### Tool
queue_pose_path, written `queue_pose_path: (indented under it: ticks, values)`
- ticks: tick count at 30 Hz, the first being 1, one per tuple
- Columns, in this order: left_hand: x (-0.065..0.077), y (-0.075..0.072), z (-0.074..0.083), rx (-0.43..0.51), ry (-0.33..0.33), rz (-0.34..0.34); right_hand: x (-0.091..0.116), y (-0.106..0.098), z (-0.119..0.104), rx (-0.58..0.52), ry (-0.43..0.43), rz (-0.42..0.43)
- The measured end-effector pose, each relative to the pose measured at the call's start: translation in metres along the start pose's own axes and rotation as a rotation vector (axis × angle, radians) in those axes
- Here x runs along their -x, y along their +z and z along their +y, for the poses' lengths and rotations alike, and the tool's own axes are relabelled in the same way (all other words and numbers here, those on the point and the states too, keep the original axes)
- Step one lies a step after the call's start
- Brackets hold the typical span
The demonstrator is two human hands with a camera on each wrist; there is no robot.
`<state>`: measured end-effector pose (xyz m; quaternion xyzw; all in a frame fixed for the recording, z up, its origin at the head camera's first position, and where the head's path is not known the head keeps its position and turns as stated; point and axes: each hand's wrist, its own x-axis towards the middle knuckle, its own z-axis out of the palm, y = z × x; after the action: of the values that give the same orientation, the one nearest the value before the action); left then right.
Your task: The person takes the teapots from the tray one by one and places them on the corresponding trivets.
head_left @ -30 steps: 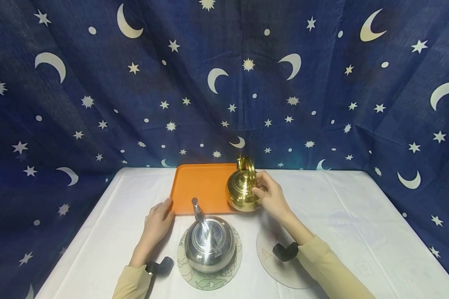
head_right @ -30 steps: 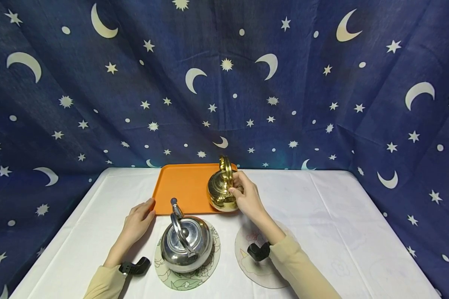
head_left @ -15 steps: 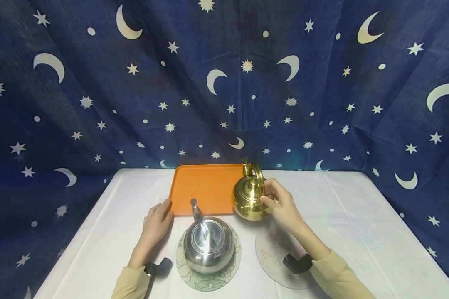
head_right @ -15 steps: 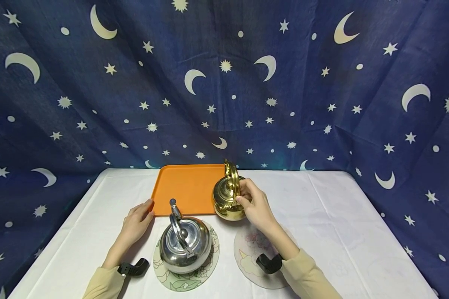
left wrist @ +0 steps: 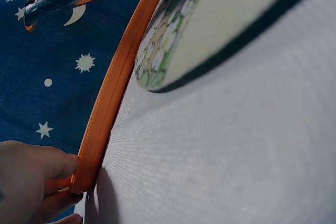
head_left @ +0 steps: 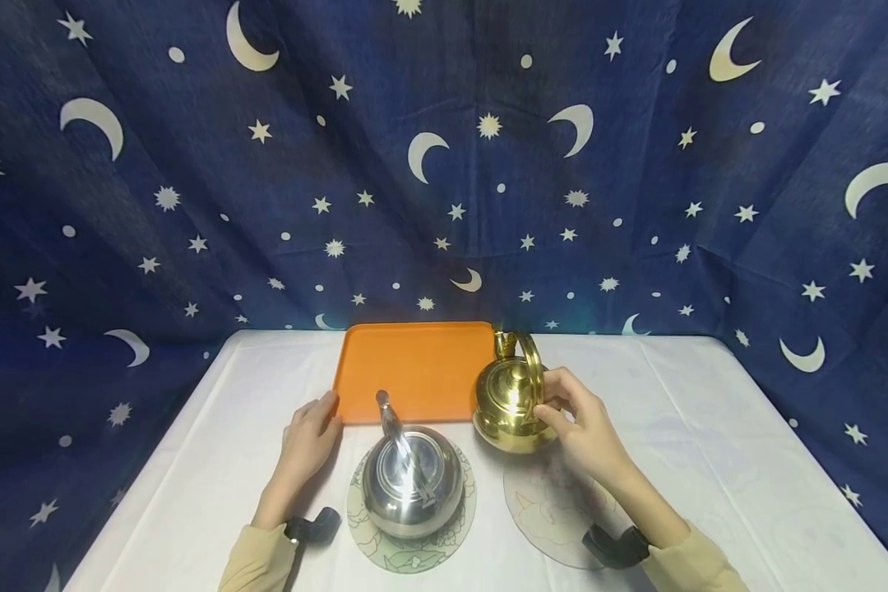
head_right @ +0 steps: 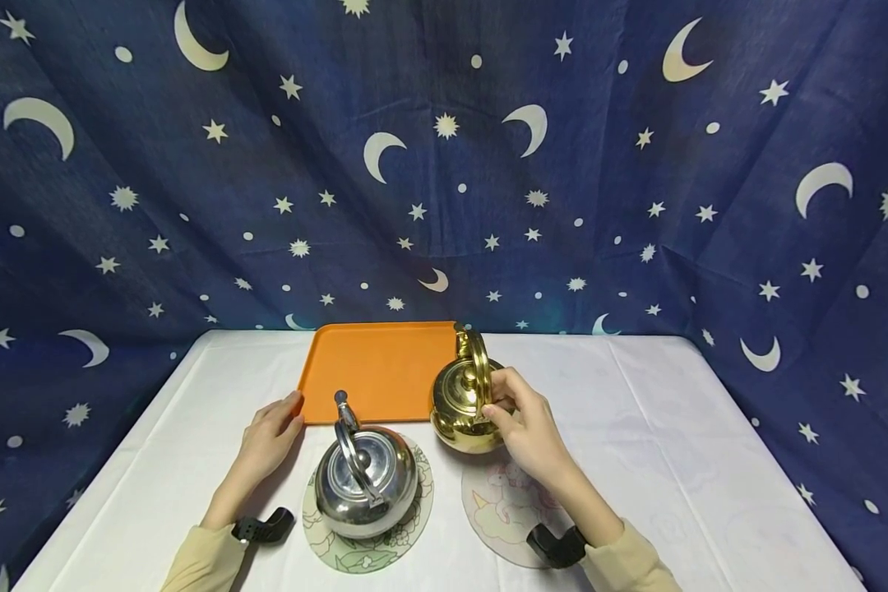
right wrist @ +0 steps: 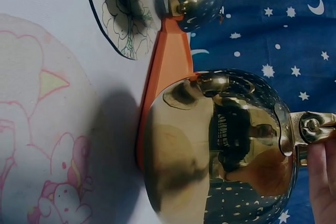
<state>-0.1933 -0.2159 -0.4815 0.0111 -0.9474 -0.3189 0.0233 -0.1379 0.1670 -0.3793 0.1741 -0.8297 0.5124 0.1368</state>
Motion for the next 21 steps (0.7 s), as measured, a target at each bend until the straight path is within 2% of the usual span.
queue_pose_path:
  ticks: [15, 21]
  values:
    - [-0.001, 0.000, 0.002, -0.002, -0.004, 0.001, 0.027, -0.016, -0.005, -0.035, -0.083, 0.030]
    - [0.000, 0.000, 0.001, -0.007, -0.001, -0.001, 0.038, -0.022, -0.005, -0.019, -0.073, 0.031]
